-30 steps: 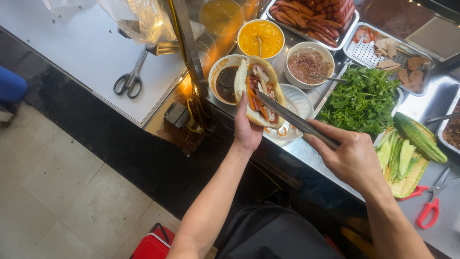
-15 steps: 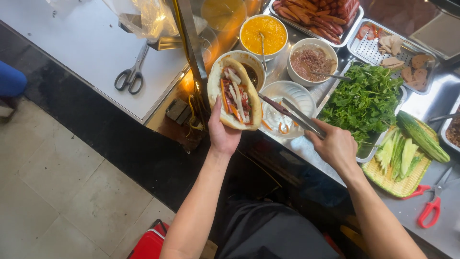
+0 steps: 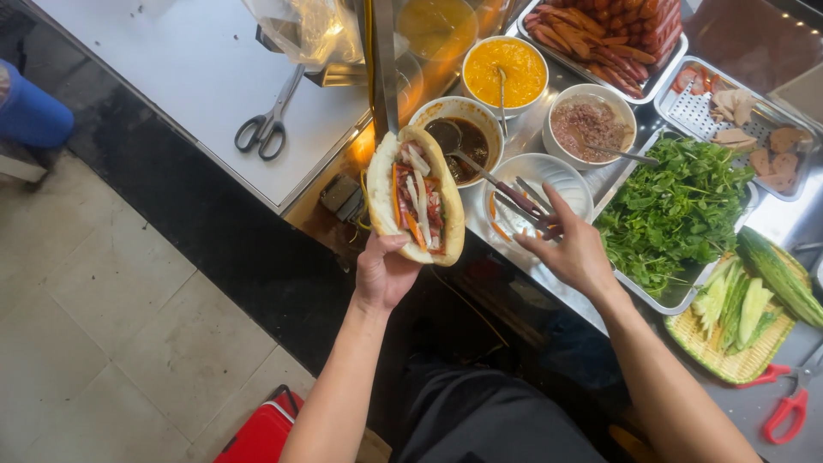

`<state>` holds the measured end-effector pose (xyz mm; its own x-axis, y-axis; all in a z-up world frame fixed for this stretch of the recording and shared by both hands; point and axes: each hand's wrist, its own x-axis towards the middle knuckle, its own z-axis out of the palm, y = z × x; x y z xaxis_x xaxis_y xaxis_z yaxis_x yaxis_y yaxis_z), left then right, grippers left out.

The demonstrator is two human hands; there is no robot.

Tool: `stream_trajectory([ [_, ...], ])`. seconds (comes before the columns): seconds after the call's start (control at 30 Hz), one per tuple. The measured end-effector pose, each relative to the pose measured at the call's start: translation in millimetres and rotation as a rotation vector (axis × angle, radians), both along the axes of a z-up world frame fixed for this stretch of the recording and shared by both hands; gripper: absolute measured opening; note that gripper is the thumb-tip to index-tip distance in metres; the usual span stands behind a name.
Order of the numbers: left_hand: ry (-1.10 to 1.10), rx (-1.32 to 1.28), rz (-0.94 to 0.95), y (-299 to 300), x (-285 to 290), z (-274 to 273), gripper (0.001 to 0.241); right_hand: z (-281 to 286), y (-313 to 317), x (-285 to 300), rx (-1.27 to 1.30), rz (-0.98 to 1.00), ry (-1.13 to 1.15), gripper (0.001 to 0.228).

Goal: Preparing a Banh Mi sandwich by adding meat, vegetables, and sauce before pressing it.

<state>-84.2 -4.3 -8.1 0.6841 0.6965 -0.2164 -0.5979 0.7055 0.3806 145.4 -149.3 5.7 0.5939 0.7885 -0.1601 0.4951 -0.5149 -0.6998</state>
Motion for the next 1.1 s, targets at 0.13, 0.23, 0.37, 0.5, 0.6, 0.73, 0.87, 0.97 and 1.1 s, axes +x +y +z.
stream_trajectory([
  [0.13, -0.017, -0.015, 0.002, 2, -7, -2, 0.088, -40, 38, 6, 0.528, -0.238, 0.505, 0.074],
  [0.23, -0.011, -0.061, -0.004, 4, -13, -6, 0.088, -30, 56, 8, 0.594, -0.305, 0.552, 0.037],
  [0.37, -0.033, -0.096, -0.016, 9, -15, -15, 0.088, 3, 57, 14, 0.545, -0.020, 0.056, 0.024],
  [0.5, -0.040, -0.074, -0.041, 14, -15, -27, 0.092, 0, 58, 24, 0.565, 0.046, -0.136, 0.020],
  [0.6, -0.031, -0.083, -0.050, 14, -16, -21, 0.089, -5, 60, 28, 0.592, -0.020, -0.023, 0.019],
  [0.73, -0.027, -0.086, -0.059, 17, -16, -26, 0.091, -9, 60, 31, 0.648, -0.070, 0.073, 0.021],
  [0.87, -0.047, -0.066, -0.051, 21, -8, -49, 0.093, 4, 48, 33, 0.717, -0.214, 0.281, 0.021],
  [0.97, -0.107, 0.006, -0.099, 25, 0, -34, 0.088, 47, 33, 28, 0.679, -0.242, 0.327, 0.023],
  [1.1, -0.162, 0.106, -0.135, 32, 27, -26, 0.085, 92, 6, 20, 0.666, -0.232, 0.251, 0.024],
])
